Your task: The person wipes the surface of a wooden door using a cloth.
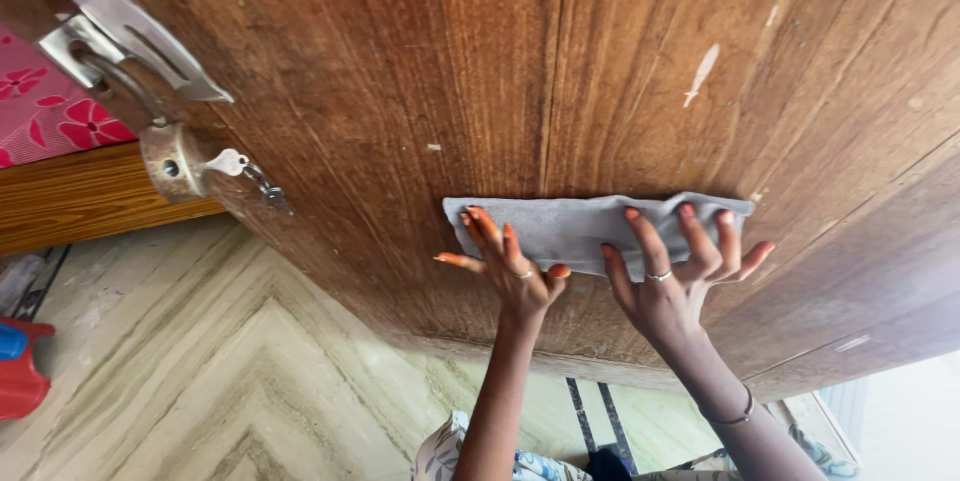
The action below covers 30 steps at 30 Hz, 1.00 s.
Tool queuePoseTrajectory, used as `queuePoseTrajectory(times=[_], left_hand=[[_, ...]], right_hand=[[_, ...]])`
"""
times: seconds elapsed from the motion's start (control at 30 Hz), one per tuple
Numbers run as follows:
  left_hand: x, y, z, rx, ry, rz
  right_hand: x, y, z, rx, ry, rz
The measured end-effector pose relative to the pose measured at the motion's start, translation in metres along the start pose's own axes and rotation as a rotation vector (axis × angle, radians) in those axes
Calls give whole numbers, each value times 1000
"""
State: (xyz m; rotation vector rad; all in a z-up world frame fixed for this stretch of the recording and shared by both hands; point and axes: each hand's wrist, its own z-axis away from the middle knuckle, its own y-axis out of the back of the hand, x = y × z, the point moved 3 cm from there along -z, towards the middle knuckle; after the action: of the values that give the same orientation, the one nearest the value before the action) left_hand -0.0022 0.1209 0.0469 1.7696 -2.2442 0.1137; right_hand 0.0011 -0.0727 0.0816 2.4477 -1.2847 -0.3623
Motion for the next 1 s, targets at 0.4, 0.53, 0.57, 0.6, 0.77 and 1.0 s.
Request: queuePoseTrajectory(times=[0.4, 0.53, 0.57, 0.6, 0.77, 1.0], left_hand=[[-166, 125, -56, -95, 571, -79], [-179, 130, -55, -189, 610, -81], [-173, 127, -55, -171, 575, -98], [-165, 123, -55, -152, 540, -115], [-107, 95, -46, -116, 405, -76], [-53, 38, 21, -247, 107, -33]], right_hand=[[-175, -39, -29, -244, 320, -241], [-180, -48, -28, -256, 358, -196], [-175, -47, -26, -264, 359, -183], [-169, -46, -25, -276, 354, -175], [-109, -21, -8, -289, 300, -103], [12, 14, 21, -122, 292, 76]])
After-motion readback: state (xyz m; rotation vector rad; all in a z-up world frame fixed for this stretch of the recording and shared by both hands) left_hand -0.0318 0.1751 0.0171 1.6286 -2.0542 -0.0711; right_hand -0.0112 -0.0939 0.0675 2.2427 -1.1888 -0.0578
